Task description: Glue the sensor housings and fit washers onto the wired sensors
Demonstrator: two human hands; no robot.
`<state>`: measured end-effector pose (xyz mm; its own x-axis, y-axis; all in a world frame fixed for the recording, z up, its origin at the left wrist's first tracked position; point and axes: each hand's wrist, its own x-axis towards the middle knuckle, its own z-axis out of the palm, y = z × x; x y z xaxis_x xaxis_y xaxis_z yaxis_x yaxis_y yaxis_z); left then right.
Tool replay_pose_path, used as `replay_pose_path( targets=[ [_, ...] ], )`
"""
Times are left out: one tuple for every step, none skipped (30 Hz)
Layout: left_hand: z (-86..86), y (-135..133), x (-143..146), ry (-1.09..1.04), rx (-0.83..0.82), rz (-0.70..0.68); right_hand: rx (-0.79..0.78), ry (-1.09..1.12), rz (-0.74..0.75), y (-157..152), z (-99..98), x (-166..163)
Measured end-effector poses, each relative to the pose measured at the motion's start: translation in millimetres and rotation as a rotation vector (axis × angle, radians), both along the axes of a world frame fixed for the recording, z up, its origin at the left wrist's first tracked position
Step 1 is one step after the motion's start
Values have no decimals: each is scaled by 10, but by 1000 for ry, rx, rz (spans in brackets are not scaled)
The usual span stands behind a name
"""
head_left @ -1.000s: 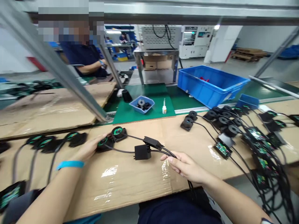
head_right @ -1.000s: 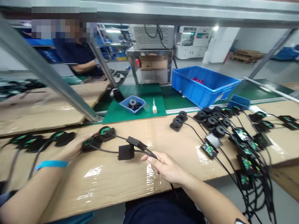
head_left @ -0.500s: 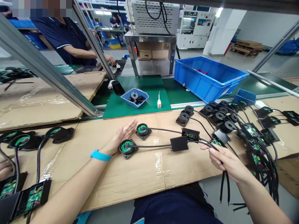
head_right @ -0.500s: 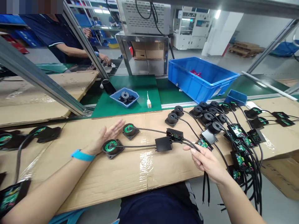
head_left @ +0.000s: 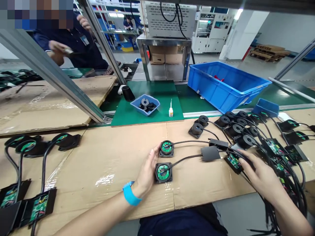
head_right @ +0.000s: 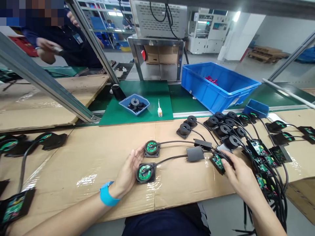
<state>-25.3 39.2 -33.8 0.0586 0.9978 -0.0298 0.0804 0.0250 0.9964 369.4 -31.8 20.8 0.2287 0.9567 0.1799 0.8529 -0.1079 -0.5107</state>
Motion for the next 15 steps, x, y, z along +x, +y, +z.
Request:
replay_pose_path(
  targets=[
    [34,52,-19,47,42,17,86,-179,-15,-2,-11,-34],
    [90,152,-69,104,91,37,167,-326,-26,-17,-28,-96],
    [168,303,-147,171,146,58,245,-425,-20,-45,-52,-185],
    [266,501,-243,248,203,75,321,-469,16,-86,-87,-296],
    [378,740,-348,331,263,84,387,-461,88,-136,-134,-423],
    [497,1006,-452,417,315,86,441,-412,193,-189,-193,-558],
    [613,1284,-543,504,355,81,479,-342,302,-239,-262,-693],
    [720,1560,-614,591,384,63,491,-267,395,-279,-337,-819],
    [810,1822,-661,677,405,33,497,-203,455,-306,-413,-930],
    [882,2060,-684,762,421,-6,502,-156,483,-316,-485,-1019],
    [933,2268,-685,845,431,-58,510,-127,487,-313,-547,-1086],
    [964,2447,-670,924,435,-118,525,-112,473,-297,-594,-1131],
    [977,2596,-643,998,436,-179,540,-108,451,-275,-625,-1158],
    [977,2721,-612,1065,432,-239,557,-109,429,-251,-640,-1172],
    [967,2824,-582,1127,428,-295,572,-113,412,-229,-640,-1177]
  ],
)
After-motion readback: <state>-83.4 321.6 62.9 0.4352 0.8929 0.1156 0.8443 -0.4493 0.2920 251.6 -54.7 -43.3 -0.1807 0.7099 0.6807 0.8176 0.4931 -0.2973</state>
